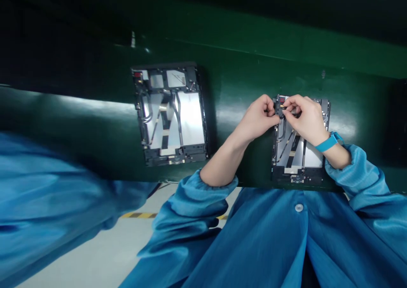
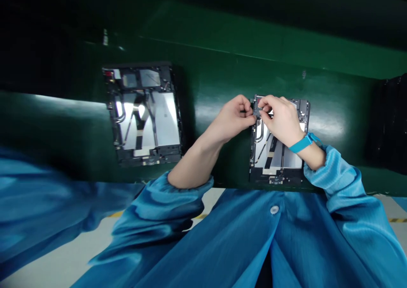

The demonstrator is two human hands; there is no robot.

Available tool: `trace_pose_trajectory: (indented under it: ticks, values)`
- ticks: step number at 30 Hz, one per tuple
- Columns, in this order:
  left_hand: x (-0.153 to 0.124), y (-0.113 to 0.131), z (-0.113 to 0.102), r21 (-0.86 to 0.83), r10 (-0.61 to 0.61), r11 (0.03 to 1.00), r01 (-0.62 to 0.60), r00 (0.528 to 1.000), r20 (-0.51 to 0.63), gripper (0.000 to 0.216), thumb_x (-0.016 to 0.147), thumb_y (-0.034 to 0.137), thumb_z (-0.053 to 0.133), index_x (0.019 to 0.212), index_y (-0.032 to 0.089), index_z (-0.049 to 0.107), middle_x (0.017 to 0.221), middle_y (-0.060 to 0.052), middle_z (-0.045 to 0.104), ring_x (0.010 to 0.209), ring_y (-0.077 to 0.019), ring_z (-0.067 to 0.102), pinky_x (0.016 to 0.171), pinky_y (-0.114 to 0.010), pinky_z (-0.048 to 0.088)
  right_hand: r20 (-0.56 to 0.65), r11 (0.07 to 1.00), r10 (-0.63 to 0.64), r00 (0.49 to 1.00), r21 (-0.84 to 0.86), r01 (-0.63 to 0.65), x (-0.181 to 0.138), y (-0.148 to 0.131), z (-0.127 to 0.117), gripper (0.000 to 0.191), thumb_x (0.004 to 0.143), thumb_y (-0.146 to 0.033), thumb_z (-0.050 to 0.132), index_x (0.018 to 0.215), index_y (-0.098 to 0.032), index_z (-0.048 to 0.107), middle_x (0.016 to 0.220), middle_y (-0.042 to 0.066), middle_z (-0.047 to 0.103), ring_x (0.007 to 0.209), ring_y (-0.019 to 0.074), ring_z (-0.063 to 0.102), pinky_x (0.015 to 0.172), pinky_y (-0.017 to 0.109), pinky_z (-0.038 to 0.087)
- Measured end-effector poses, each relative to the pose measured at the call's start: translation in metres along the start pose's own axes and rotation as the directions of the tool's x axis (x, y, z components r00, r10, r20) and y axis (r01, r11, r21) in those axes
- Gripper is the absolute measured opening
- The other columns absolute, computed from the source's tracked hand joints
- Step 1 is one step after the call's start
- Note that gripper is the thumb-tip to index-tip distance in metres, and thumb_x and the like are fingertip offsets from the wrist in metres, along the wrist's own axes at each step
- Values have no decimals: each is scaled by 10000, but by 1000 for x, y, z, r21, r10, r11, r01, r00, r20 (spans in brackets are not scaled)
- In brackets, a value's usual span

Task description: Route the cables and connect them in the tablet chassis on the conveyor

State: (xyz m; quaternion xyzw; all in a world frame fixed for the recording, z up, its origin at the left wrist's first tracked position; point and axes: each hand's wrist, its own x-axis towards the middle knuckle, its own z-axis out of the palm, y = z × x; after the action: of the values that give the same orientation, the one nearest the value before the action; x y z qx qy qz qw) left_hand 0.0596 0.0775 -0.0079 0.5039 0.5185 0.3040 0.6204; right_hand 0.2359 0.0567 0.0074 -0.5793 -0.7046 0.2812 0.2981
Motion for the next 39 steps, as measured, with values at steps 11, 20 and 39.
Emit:
trace_pose_trajectory:
  ticks: [11,20,39]
  values:
    - [-3,-7,6,-6,-10,1000,9,999,-36,341,771,118,764,776,231,442,623,82,487,530,-81,430,524,-244,310,-15,998,-33,999,-45,32,-2,2,2,226,832,-52,578,954,-219,669,873,27,716,868,221,663,844,372,511]
    - [-15,-15,10,183,37,983,-7,987,-159,178,870,218,697,948,239,538,735,47,532,662,-149,534,688,-293,456,-369,985,116,922,-74,-154,-79,13,-30,429,914,-318,675,1333,-254,609,1525,168,539,1483,362,477,1240,641,400]
    - [-74,36,-173,45,-22,997,56,832,-555,551,693,553,919,1161,326,736,1086,56,822,1095,-273,741,928,-385,617,9,938,101,995,332,-98,-98,12,-8,540,926,-330,701,1456,-298,603,1462,137,694,1335,330,682,1096,564,598]
